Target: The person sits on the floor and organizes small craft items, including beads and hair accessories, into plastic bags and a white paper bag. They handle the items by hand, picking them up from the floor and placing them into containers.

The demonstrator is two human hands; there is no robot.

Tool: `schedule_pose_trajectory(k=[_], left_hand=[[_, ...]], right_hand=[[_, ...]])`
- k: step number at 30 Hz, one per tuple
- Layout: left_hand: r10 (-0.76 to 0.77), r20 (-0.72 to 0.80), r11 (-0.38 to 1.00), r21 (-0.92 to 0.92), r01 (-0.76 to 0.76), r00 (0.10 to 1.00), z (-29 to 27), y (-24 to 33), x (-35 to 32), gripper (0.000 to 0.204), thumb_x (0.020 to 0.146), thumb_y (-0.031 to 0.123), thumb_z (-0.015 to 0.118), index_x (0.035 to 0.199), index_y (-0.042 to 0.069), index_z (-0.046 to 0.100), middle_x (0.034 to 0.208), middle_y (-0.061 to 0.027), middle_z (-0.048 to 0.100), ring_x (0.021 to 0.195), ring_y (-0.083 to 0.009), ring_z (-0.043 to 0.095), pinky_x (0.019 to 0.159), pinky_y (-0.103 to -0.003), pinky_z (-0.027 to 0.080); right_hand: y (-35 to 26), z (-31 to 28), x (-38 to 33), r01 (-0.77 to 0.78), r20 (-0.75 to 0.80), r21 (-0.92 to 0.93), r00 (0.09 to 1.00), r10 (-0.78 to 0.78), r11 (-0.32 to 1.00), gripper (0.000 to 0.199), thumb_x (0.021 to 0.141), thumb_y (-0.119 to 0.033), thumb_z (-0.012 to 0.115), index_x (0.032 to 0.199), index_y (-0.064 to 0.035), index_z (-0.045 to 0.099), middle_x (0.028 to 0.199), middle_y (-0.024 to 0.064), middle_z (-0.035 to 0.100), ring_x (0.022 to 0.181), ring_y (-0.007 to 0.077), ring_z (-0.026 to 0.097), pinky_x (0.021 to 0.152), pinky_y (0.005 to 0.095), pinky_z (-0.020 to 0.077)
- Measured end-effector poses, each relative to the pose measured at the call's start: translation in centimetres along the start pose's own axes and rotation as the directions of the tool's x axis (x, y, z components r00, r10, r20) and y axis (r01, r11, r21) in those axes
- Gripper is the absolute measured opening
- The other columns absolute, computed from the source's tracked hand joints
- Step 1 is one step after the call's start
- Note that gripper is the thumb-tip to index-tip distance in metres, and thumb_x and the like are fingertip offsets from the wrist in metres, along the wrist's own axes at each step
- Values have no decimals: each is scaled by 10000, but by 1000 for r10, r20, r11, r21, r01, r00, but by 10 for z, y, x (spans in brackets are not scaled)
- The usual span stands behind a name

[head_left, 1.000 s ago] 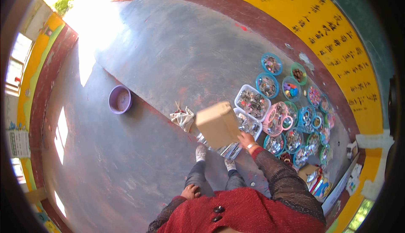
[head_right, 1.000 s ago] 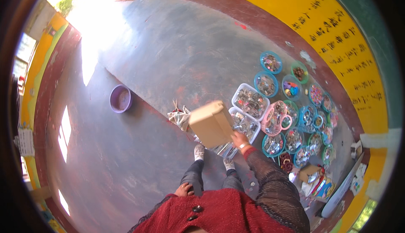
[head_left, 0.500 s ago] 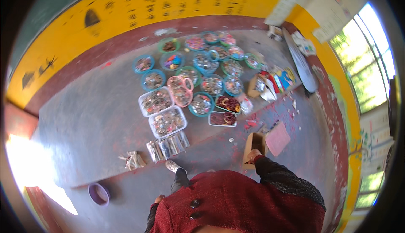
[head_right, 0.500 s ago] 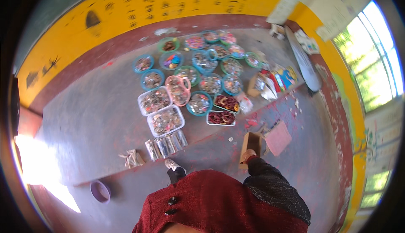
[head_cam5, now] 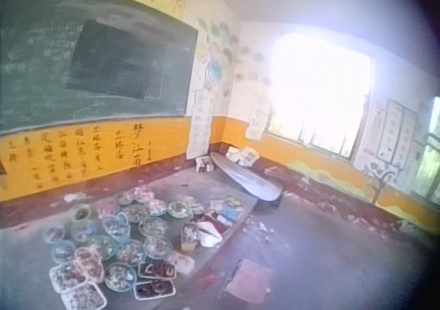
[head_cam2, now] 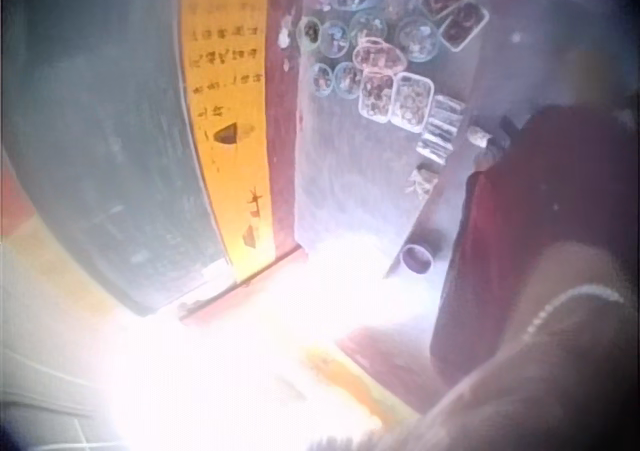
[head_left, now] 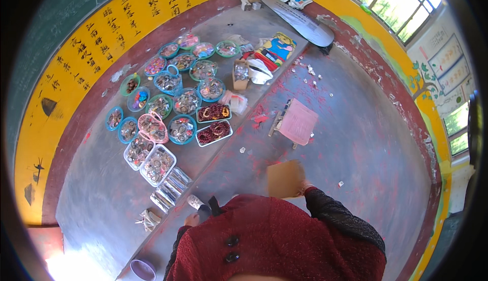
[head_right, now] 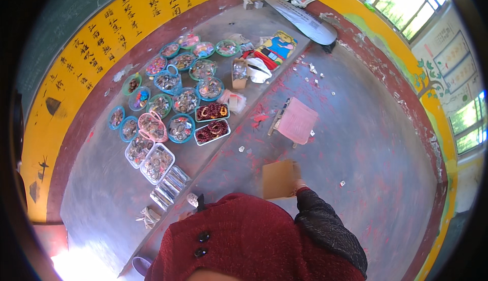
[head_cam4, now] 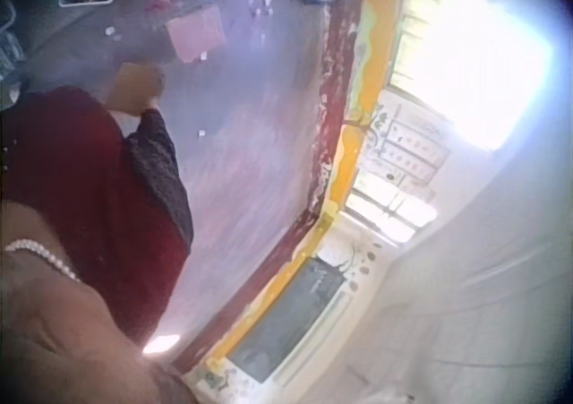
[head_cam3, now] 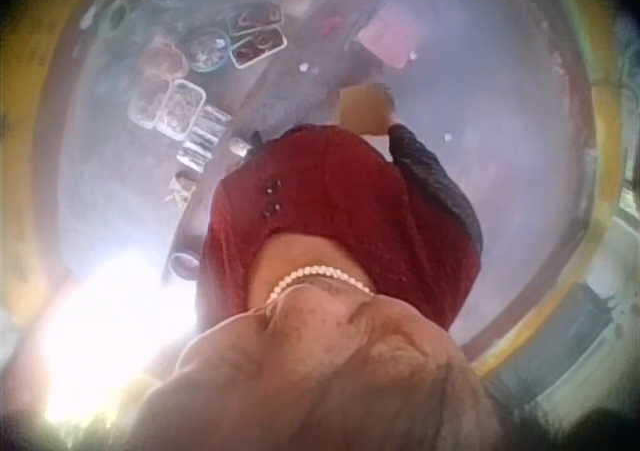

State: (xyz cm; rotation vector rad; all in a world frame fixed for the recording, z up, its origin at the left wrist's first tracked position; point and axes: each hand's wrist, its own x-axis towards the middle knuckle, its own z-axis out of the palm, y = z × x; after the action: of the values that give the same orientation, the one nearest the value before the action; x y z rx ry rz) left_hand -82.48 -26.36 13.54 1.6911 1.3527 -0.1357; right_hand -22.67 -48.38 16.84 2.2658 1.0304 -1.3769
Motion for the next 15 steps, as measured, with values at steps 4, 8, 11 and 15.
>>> schedule_pose_trajectory(k=[4, 8, 11, 15], left_hand=[[25, 25, 996, 85, -27, 999, -15, 60, 21, 324, 799, 336, 482, 1011, 131, 616, 1012, -142, 611, 988, -312, 562, 845, -402, 438], [60, 38, 981, 185, -66, 997, -43, 117, 18, 314, 794, 320, 482, 998, 127, 622, 1011, -143, 611, 984, -314, 563, 840, -394, 443], [-45, 241, 936, 348, -43, 969, -45, 86, 48, 321, 792, 315, 469, 948, 97, 647, 946, -181, 617, 959, -326, 571, 820, -398, 449], [-126, 310, 919, 395, -7, 942, -49, 70, 77, 325, 795, 317, 469, 947, 92, 647, 940, -187, 616, 951, -329, 573, 818, -398, 448]], right_hand=[[10, -17, -29, 105, -39, -681, 983, -179, 725, 199, 782, -256, 578, 928, -165, 677, 969, 51, 649, 953, 211, 596, 773, 326, 478], [54, 28, 2, -29, -225, -565, 967, -120, 825, 188, 768, -220, 571, 895, -144, 687, 939, 56, 655, 912, 211, 612, 737, 321, 490], [68, 37, 27, 57, -168, -580, 968, -188, 813, 173, 737, -222, 607, 850, -121, 691, 888, 63, 664, 838, 217, 635, 670, 324, 506], [58, 14, 50, -85, -103, 484, 983, 153, 871, 162, 700, -187, 606, 785, -69, 677, 760, 113, 648, 669, 226, 630, 564, 337, 505]])
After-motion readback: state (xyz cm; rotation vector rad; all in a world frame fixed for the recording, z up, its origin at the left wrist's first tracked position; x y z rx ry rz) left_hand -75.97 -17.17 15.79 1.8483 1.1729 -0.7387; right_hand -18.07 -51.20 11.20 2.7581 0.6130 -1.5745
